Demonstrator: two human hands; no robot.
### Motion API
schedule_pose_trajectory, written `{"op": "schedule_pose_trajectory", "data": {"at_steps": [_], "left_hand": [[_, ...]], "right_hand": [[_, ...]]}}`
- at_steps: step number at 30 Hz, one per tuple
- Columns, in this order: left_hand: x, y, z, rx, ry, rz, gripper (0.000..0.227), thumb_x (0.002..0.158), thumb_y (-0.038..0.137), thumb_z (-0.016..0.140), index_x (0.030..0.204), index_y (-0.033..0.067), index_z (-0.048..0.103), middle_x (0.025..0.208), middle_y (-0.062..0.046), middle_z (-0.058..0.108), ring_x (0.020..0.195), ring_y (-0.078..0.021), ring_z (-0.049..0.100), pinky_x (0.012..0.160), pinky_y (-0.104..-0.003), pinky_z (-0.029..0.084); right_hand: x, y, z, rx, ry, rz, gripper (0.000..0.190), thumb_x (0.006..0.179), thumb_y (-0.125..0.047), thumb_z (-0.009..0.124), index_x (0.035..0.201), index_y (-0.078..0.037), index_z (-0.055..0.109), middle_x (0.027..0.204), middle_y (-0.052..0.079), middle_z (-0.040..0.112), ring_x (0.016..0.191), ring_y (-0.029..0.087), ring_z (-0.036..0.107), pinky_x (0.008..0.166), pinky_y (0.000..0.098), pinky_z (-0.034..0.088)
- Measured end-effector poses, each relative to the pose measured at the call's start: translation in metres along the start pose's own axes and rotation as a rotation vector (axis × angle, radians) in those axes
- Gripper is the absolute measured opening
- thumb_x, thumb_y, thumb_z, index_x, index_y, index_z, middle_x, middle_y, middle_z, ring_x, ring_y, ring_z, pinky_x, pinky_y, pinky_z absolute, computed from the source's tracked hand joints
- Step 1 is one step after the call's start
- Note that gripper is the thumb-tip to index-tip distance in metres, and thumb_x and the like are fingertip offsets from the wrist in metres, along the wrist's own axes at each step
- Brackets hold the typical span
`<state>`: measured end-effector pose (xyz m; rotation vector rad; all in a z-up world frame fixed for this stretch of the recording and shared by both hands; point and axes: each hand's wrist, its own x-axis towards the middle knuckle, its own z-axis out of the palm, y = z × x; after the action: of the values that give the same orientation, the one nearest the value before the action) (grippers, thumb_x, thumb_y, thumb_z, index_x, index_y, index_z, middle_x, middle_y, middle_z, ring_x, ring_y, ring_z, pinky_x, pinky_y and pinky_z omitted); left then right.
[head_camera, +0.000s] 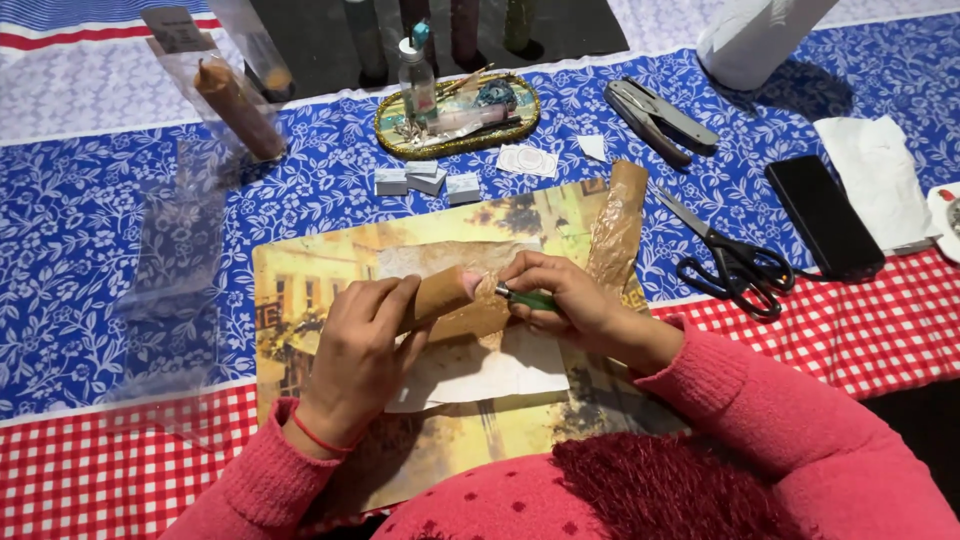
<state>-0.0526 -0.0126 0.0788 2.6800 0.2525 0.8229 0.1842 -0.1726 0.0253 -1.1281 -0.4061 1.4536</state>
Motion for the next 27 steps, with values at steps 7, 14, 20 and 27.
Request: {"op": "schedule_pose_trajectory", "data": {"at_steps": [7, 14, 20, 27], "left_hand": [[-0.004, 0.002, 0.005, 0.083, 0.045, 0.067, 0.056, 0.075, 0.007, 0.081, 0.127, -0.0047, 0.064, 0.109, -0.017, 0.067, 0.101, -0.0338, 0.064, 0.089, -0.044, 0.051], [-0.004, 0.004, 0.007, 0.088, 0.079, 0.083, 0.052, 0.078, 0.006, 0.080, 0.127, -0.0034, 0.065, 0.107, -0.015, 0.066, 0.100, -0.0324, 0.063, 0.089, -0.044, 0.051], [-0.006, 0.006, 0.011, 0.077, 0.073, 0.089, 0.050, 0.078, 0.006, 0.079, 0.125, -0.0038, 0.064, 0.106, -0.015, 0.065, 0.098, -0.0322, 0.063, 0.086, -0.043, 0.051], [-0.008, 0.008, 0.011, 0.086, 0.075, 0.098, 0.048, 0.079, 0.005, 0.078, 0.124, -0.0042, 0.064, 0.106, -0.015, 0.066, 0.099, -0.0329, 0.063, 0.088, -0.044, 0.051]], "right_hand": [[-0.011, -0.015, 0.033, 0.092, 0.077, 0.063, 0.025, 0.095, -0.010, 0.050, 0.115, -0.007, 0.064, 0.077, 0.004, 0.069, 0.041, 0.006, 0.041, 0.038, 0.0205, 0.028], [-0.007, 0.007, 0.018, 0.136, 0.027, 0.041, 0.018, 0.101, -0.016, 0.053, 0.109, -0.002, 0.062, 0.061, 0.003, 0.053, 0.035, 0.006, 0.032, 0.035, 0.0226, 0.028], [-0.009, 0.007, 0.019, 0.105, 0.074, 0.073, 0.016, 0.097, -0.016, 0.053, 0.104, -0.004, 0.062, 0.063, 0.004, 0.059, 0.033, 0.006, 0.031, 0.033, 0.0226, 0.026], [-0.009, 0.010, 0.018, 0.070, 0.081, 0.068, 0.020, 0.098, -0.019, 0.054, 0.106, -0.004, 0.064, 0.065, 0.005, 0.060, 0.035, 0.005, 0.033, 0.035, 0.0225, 0.027]]}}
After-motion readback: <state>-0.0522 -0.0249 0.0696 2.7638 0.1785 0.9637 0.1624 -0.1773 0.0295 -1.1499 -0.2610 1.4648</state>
